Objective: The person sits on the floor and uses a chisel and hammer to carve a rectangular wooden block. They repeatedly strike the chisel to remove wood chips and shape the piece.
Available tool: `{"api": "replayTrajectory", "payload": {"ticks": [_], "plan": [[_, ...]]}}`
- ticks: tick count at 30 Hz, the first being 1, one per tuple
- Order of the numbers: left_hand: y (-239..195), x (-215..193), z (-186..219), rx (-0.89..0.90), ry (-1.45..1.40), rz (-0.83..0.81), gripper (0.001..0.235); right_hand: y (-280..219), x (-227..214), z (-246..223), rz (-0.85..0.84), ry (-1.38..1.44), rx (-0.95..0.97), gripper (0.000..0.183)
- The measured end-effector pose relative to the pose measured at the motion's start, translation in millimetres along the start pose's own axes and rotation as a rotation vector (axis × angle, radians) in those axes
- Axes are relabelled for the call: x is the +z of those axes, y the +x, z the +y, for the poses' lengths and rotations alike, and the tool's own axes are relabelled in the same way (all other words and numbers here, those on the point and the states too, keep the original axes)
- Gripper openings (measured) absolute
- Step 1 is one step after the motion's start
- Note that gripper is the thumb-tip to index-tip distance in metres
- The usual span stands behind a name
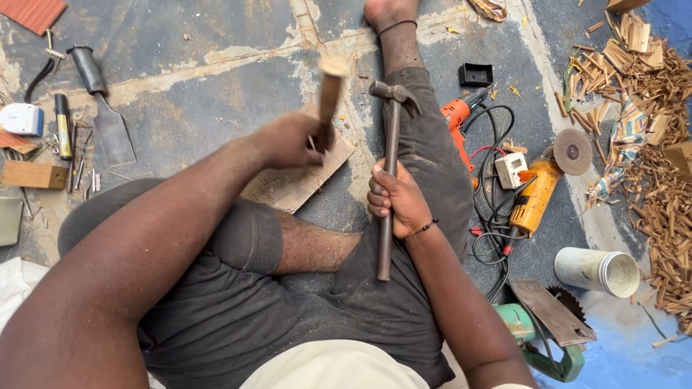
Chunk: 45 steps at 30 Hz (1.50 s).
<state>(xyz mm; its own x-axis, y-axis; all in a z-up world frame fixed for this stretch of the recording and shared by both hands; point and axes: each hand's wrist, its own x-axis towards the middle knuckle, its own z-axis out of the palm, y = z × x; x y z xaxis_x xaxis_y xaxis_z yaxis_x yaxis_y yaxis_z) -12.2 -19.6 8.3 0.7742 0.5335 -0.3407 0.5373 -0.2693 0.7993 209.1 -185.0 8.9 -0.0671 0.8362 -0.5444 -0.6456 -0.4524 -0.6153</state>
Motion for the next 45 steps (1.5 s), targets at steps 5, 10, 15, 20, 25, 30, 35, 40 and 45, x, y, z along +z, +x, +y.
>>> {"api": "replayTrajectory", "payload": {"ticks": [5,10,15,20,25,30,35,40,45], "plan": [[7.3,9.3,-3.5,0.036,0.073,0.055,0.013,-2.2,-2.3,-0.2,-0.031,0.055,0.019,0.008],[24.0,-9.4,-28.6,0.018,0.097,0.257,0.012,-1.4,-6.5,-0.6,-0.032,0.057,0.020,0.008],[25.4,2.5,-25.5,-0.056,0.091,0.248,0.013,7.1,-5.4,-2.9,-0.016,0.041,0.060,0.010],[20.8,-19.4,-30.1,-0.053,0.034,0.416,0.011,3.4,0.2,-4.1,0.010,-0.005,0.069,0.010],[14.5,-9.0,-22.0,-0.057,0.162,0.287,0.019,-1.4,3.2,-3.6,0.015,-0.007,0.065,0.012],[16.4,-4.5,-23.8,0.121,0.114,0.251,0.019,-0.7,6.2,-4.8,0.018,-0.010,0.080,0.012],[13.5,-4.8,-31.4,0.142,-0.059,0.157,0.018,-1.4,6.4,-4.5,0.021,-0.028,0.076,0.012],[10.0,-22.6,-34.3,-0.019,0.143,0.302,0.021,-3.8,6.5,-4.9,0.015,-0.006,0.066,0.012],[4.5,-14.7,-36.4,0.093,-0.021,0.323,0.013,-4.5,6.9,-6.0,0.022,-0.003,0.064,0.012]]}}
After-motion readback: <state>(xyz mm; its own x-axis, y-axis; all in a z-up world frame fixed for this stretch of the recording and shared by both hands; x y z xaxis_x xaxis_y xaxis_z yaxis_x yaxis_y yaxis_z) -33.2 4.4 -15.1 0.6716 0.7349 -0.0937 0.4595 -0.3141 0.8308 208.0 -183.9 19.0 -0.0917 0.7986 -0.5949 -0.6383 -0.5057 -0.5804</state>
